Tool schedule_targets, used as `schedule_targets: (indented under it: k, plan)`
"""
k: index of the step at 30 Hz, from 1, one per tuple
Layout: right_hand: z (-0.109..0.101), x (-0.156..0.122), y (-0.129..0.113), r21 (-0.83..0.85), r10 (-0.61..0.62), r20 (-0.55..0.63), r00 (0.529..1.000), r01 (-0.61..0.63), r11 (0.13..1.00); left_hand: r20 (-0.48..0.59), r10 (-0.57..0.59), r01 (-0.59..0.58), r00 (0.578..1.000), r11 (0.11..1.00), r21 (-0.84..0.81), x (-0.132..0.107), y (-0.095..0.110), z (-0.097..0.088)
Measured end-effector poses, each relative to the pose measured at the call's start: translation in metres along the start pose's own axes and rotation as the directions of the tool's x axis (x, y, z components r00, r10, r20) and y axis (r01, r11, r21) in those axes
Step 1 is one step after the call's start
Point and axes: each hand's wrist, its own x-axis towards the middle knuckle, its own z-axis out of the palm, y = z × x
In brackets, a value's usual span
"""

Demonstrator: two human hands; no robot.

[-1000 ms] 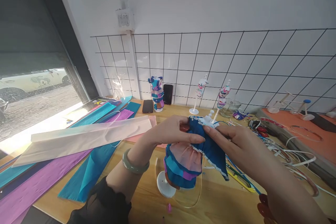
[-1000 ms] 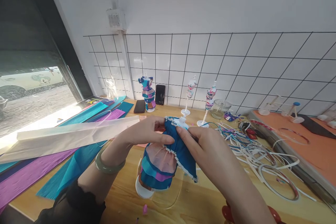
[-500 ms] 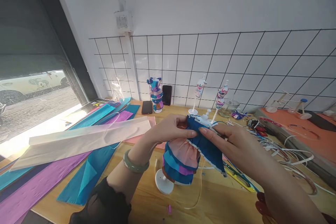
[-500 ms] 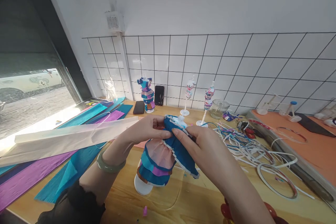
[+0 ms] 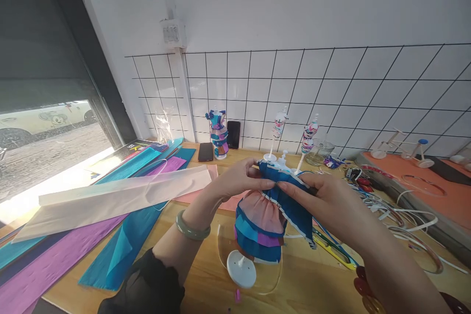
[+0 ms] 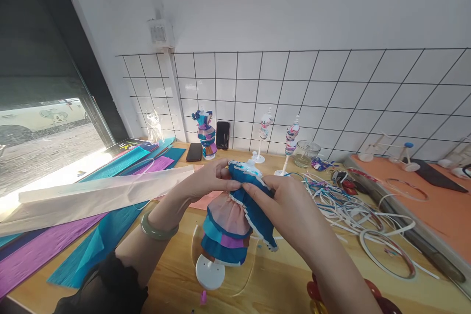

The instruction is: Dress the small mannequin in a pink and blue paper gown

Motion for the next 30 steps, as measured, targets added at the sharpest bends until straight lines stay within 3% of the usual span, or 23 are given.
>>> schedule_targets:
  k: [14, 21, 30]
  plan:
    - [0.001, 0.000, 0.002, -0.020, 0.026, -0.008, 1.000, -0.026, 0.999, -0.038, 0.047, -0.049, 0.998, 0.997, -0.059, 0.002, -0.002, 0.006]
    - [0.000, 0.002, 0.006, -0.043, 0.091, 0.000, 0.996, -0.091, 0.995, -0.236, -0.008, -0.024, 0.972, 0.991, -0.132, 0.010, -0.014, 0.009]
    - [0.000, 0.002, 0.009, -0.047, 0.085, -0.016, 0.996, -0.086, 0.995, -0.246, 0.022, -0.043, 0.969, 0.996, -0.081, 0.007, -0.010, 0.016]
